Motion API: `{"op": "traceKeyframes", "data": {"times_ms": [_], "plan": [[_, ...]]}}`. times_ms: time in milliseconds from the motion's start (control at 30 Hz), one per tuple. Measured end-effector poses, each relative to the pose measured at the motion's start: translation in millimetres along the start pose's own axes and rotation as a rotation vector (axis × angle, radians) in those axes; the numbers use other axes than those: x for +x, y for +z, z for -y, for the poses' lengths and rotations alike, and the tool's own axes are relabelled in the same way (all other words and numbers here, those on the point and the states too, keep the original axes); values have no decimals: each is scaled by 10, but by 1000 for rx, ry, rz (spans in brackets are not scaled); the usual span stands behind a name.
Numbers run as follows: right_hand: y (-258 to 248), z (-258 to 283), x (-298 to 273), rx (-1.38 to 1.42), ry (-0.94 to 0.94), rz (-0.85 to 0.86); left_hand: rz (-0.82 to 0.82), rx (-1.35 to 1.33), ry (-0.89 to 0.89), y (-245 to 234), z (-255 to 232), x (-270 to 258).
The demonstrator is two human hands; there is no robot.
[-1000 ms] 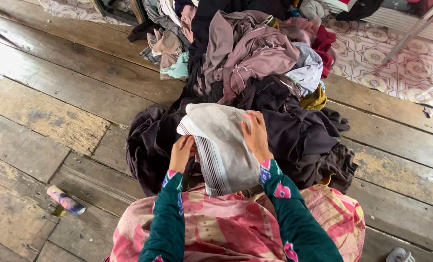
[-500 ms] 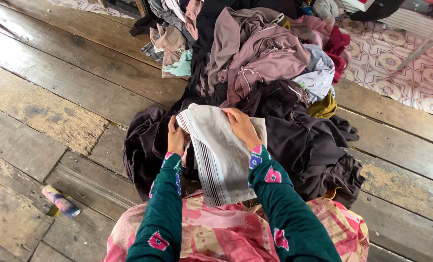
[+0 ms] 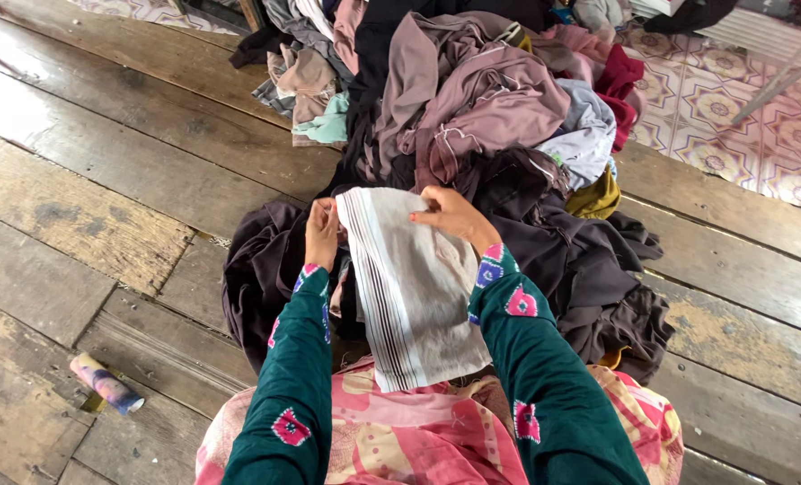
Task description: The person folds several garments by hand, including a white shirt and dark pants, smoothing and aligning each piece before stacking them on a growing pile.
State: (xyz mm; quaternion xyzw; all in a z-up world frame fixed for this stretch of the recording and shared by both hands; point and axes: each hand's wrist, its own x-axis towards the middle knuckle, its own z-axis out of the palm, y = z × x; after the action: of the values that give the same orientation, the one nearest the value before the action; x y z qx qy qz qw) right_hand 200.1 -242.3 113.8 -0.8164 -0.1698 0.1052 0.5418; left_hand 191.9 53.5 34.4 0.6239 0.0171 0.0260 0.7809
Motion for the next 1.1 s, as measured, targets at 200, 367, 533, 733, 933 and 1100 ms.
{"op": "traceKeyframes", "data": {"times_ms": [200,367,533,733,933,1100], "plan": [[-312,146,-249,196,-48,-248,-122,339,297,286,-470,33],[-432,303,-464,209,-48,-507,-117,704,632,410,-910,65],[-110,433,-734,-161,-44,-679,-40,725,553,744,-961,-299],[547,475,-1181,-678,-259,-600,69,1198,693,1129,-544,-1090],[978,141,-1604,-674,-123,-501,185,1305,600,1133,-190,-1173],[908,-69,-1845,-692,-29,-515,299,1051,650,925,-352,-1366]]}}
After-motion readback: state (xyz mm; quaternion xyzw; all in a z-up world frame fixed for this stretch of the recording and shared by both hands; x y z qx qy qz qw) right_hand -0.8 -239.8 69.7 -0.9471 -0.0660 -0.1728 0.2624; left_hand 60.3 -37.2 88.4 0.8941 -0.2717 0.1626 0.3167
